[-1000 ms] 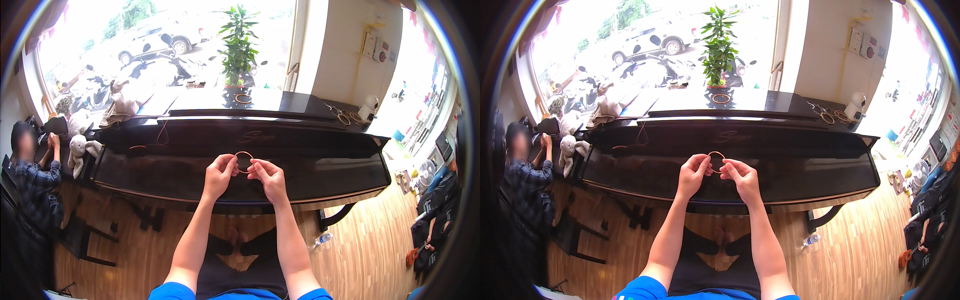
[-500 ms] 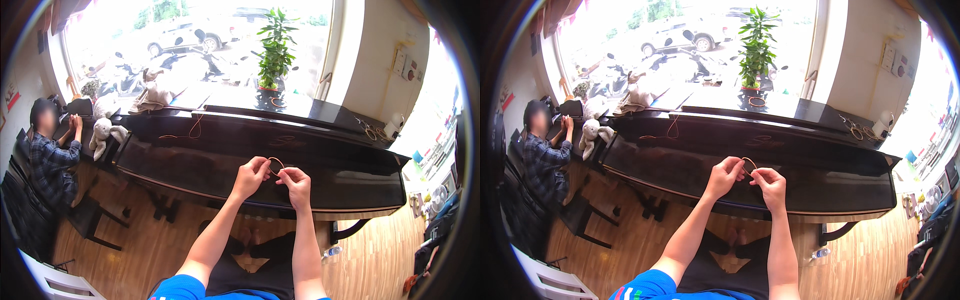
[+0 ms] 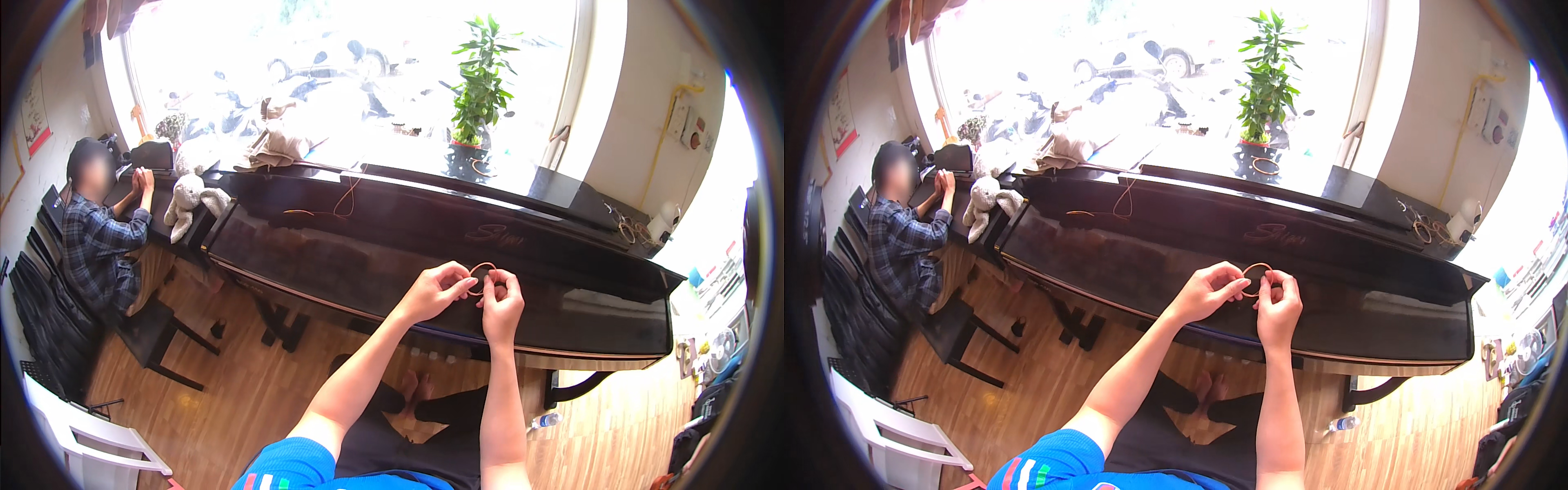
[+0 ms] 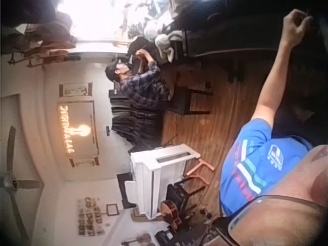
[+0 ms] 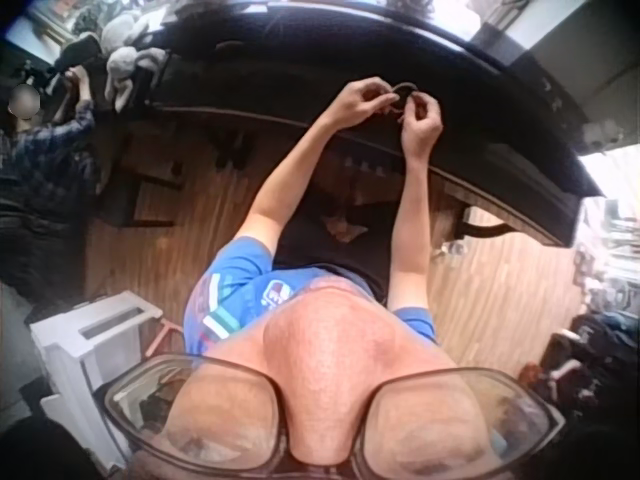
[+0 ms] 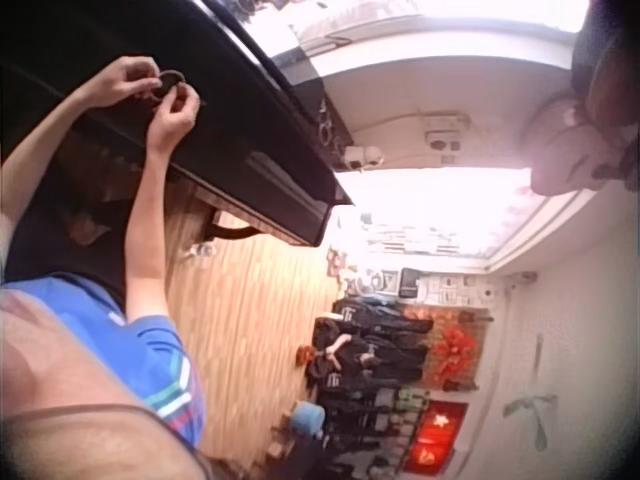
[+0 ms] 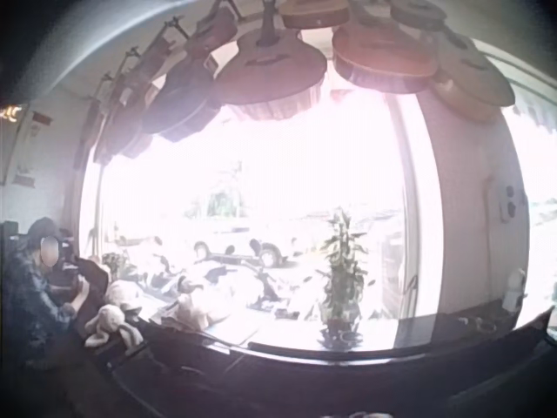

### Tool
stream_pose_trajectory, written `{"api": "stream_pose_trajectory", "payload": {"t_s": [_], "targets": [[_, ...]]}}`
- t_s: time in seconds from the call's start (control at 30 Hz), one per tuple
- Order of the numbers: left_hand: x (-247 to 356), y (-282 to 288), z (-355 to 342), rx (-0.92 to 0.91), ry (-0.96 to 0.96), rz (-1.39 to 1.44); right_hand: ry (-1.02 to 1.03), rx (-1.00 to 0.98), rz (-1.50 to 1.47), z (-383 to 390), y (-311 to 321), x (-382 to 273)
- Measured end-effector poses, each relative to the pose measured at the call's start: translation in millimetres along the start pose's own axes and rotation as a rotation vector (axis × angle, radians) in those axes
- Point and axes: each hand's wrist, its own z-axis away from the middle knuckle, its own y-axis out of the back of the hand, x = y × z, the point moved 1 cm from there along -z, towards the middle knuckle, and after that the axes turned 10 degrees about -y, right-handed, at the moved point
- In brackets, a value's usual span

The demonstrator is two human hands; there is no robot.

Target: The person shapes a thin copper wire into circular loops by hand. They repeatedly bend and adjust the wire, then place the formed loops on the piano surface.

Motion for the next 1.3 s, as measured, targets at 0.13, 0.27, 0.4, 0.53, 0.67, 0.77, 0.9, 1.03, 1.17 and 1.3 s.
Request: {"api": "stream_pose_trajectory", "payload": {"t_s": [0.13, 0.27, 0.4, 0.53, 0.67, 0.77, 0.9, 1.03, 1.17, 1.3], "targets": [[0, -1, -1, 0.072, -0.027, 0.060, 0.057, 0.052, 0.017, -1, 0, 0], [-9, 4, 0, 0.251, -0.145, -0.134, -0.096, -0.055, -0.065, 5, -2, -6], [-7, 2, -3, 0.376, -0.140, -0.216, -0.064, -0.127, -0.091, 6, 0, -8], [-16, 5, -5, 0.408, -0.123, -0.130, -0.047, -0.132, -0.105, 5, 1, -2], [-14, 0, -5, 0.446, -0.027, -0.052, 0.014, -0.155, -0.119, 4, 1, -2], [-15, 1, -5, 0.413, -0.021, 0.005, 0.010, -0.170, -0.117, 4, 4, 0], [-15, 9, -2, 0.301, -0.049, 0.082, -0.084, -0.177, -0.230, 2, 3, 2], [0, 10, -1, 0.193, -0.030, 0.145, -0.128, -0.185, -0.239, 1, 7, -2], [8, 6, 0, 0.157, -0.034, 0.113, -0.137, -0.212, -0.244, 3, 8, -4], [6, 7, 0, 0.104, 0.004, 0.061, -0.139, -0.245, -0.278, 1, 12, -6]]}}
